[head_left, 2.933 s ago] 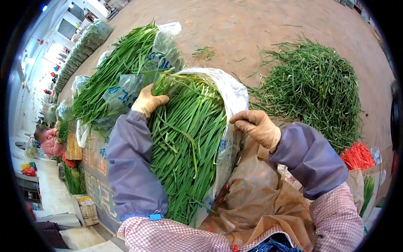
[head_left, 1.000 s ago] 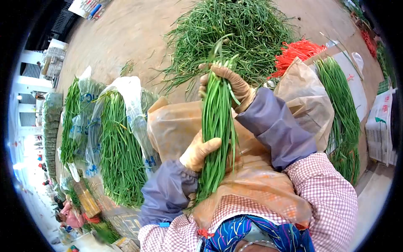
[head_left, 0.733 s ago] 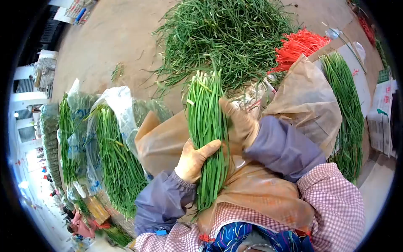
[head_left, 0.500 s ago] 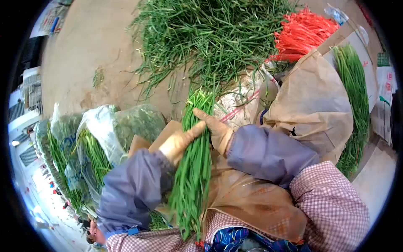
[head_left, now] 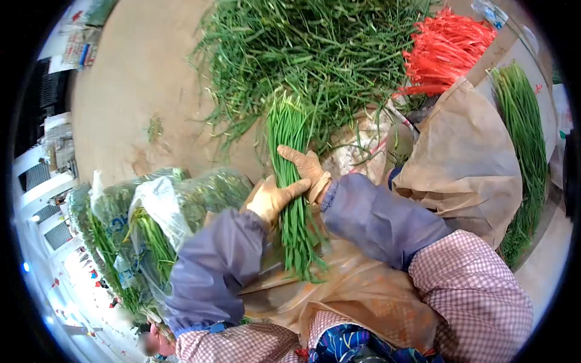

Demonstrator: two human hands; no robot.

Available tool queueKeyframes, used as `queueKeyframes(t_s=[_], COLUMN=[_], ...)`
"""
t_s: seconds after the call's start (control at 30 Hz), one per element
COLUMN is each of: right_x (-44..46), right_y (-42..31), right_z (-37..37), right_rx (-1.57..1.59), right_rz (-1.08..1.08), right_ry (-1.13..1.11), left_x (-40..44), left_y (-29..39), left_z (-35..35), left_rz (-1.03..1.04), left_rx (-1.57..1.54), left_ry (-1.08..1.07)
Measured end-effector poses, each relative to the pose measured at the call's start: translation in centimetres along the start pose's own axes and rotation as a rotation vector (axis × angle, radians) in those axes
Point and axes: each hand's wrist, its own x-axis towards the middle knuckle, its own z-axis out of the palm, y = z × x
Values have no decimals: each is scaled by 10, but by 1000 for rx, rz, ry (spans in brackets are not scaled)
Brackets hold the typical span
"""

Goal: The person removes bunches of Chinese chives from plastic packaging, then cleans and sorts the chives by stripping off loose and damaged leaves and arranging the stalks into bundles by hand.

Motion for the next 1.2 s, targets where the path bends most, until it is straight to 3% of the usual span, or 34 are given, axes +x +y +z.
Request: queueKeyframes(t_s=[0.07, 0.13, 0.17, 0.27, 0.33, 0.43, 0.47, 0.53, 0.57, 0.67, 0.7, 0.8, 0.87, 0.97, 1.03, 1.07, 1.1, 1.13, 1.17, 1.2], right_x=[-18, -70, -101, -121, -133, -126, -128, -88, -94, -94, -100, -50, -27, 0, -37, -79, -86, -98, -112, -121], right_y=[-4, -26, -37, -27, -44, -37, -31, -24, -28, -29, -31, -23, -54, -166, -177, -159, -143, -129, -109, -85], right_z=[20, 55, 70, 77, 76, 88, 88, 72, 64, 60, 66, 63, 70, 36, 47, 57, 61, 53, 49, 50], right_rx=[-25, -114, -231, -48, 21, -96, -120, -431, -700, -1326, -1260, -1127, -514, -348, -608, -921, -839, -1254, -1099, -1179], right_rz=[-227, -242, -285, -346, -203, -552, -613, -1000, -972, -1219, -1053, -1203, -523, -675, -727, -722, -523, -543, -378, -470], right_ry=[-202, -157, -157, -495, -695, -597, -414, -480, -450, -443, -557, -671, -435, -185, -51, 10, -48, -289, -477, -584], left_x=[-31, -64, -80, -134, -174, -210, -219, -234, -240, -244, -239, -230, -227, -238, -237, -236, -234, -233, -234, -234], left_y=[1, -2, -7, -16, -27, -60, -72, -93, -104, -131, -139, -143, -151, -168, -176, -179, -180, -178, -173, -172], left_z=[10, 35, 31, 33, 43, 41, 40, 38, 38, 32, 26, 24, 15, 10, 9, 9, 9, 11, 14, 17], left_rz=[200, 361, 338, 283, 324, 266, 272, 283, 306, 292, 312, 343, 328, 332, 363, 376, 368, 361, 352, 340], left_rx=[-19, -174, -145, -99, -41, -26, -44, -85, -112, -159, -195, -243, -294, -303, -307, -311, -304, -281, -257, -233], left_ry=[-17, 84, 104, 156, 271, 309, 330, 372, 360, 358, 295, 252, 208, 242, 224, 214, 242, 270, 299, 330])
